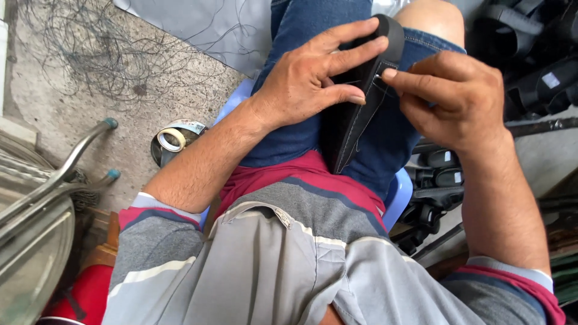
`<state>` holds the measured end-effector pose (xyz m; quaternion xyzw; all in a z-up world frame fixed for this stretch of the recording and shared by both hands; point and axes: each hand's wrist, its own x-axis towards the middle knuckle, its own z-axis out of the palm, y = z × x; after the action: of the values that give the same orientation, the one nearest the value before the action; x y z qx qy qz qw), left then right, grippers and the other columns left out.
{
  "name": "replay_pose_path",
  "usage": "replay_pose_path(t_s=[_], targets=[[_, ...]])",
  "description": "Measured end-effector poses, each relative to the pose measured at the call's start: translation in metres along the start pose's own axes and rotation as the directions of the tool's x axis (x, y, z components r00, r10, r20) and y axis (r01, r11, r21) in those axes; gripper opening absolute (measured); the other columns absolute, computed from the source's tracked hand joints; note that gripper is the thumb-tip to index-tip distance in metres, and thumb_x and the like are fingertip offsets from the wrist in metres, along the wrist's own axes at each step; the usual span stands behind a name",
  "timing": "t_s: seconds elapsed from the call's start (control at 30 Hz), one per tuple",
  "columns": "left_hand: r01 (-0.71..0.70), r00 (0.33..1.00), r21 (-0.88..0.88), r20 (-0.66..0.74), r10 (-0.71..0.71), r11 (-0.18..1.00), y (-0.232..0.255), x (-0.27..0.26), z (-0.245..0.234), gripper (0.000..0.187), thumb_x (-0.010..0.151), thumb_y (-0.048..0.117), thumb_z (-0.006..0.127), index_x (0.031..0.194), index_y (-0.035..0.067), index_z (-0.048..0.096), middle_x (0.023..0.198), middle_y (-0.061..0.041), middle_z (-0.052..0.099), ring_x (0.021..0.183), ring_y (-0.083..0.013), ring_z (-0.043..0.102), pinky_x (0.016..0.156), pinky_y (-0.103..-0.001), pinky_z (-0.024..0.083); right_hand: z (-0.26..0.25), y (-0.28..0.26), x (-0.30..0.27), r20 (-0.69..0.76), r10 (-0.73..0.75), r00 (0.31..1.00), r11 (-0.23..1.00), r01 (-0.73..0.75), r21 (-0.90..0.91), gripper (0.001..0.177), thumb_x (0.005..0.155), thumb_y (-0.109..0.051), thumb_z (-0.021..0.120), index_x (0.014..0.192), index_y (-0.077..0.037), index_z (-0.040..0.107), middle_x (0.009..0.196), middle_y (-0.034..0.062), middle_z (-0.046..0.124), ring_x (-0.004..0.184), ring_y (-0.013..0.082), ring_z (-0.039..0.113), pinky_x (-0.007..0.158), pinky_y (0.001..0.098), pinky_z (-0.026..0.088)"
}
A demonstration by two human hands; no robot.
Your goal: Hand-sewing a shoe sole using a needle and thread while sitting on a stool.
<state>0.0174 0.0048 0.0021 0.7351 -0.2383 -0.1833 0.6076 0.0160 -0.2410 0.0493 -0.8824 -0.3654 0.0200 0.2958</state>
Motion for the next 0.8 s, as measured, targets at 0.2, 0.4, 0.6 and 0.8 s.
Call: replay_pose_path(t_s=[0.2,0.4,0.6,0.8], targets=[[-0.035,0.999,0.034,-0.022,0.036,0.999,-0.004,-0.001,0.000,0.055,0.093,0.024,0.075,0.134,0.032,0.040,0.145,-0.003,0.035,0.133,-0.0137,0.046,0.088,-0.016,0.060,0.008,0.003,0.001,-0.054,-0.027,0.998,1.000,0.028,0.010,0.025,0.087,0.011,0.070,0.106,-0.006,0.075,0.093,0.0110,0.061,0.078,0.0215,0.061,0.066,0.0310,0.049],[-0.093,0.993,0.165,-0.059,0.104,0.982,-0.012,0.004,0.007,0.057,0.091,0.029,0.077,0.135,0.030,0.040,0.142,-0.002,0.039,0.135,-0.0180,0.044,0.113,-0.030,0.042,0.013,0.002,0.002,-0.080,-0.004,0.997,0.995,-0.005,-0.103,0.017,0.085,0.004,0.073,0.099,-0.007,0.074,0.092,0.0104,0.063,0.073,0.0201,0.060,0.061,0.0306,0.047],[0.079,0.994,0.131,-0.080,-0.069,0.988,0.003,-0.002,0.009,0.085,0.087,0.030,0.081,0.142,0.036,0.017,0.148,0.003,0.036,0.105,-0.0117,0.070,0.078,-0.018,0.061,0.008,-0.018,0.011,-0.045,0.110,0.993,0.960,-0.118,-0.254,0.017,0.087,-0.002,0.071,0.102,-0.009,0.068,0.097,0.0080,0.064,0.078,0.0195,0.063,0.062,0.0297,0.048],[0.060,0.992,0.363,-0.129,-0.013,0.930,0.007,-0.021,-0.001,0.008,0.086,0.020,0.061,0.094,0.018,0.064,0.083,-0.003,0.058,0.073,-0.0245,0.061,0.057,-0.038,0.048,-0.003,-0.025,-0.004,0.002,0.048,0.999,0.856,-0.040,-0.515,0.013,0.101,-0.019,0.074,0.114,-0.019,0.070,0.101,-0.0018,0.068,0.078,0.0145,0.063,0.058,0.0252,0.047]])
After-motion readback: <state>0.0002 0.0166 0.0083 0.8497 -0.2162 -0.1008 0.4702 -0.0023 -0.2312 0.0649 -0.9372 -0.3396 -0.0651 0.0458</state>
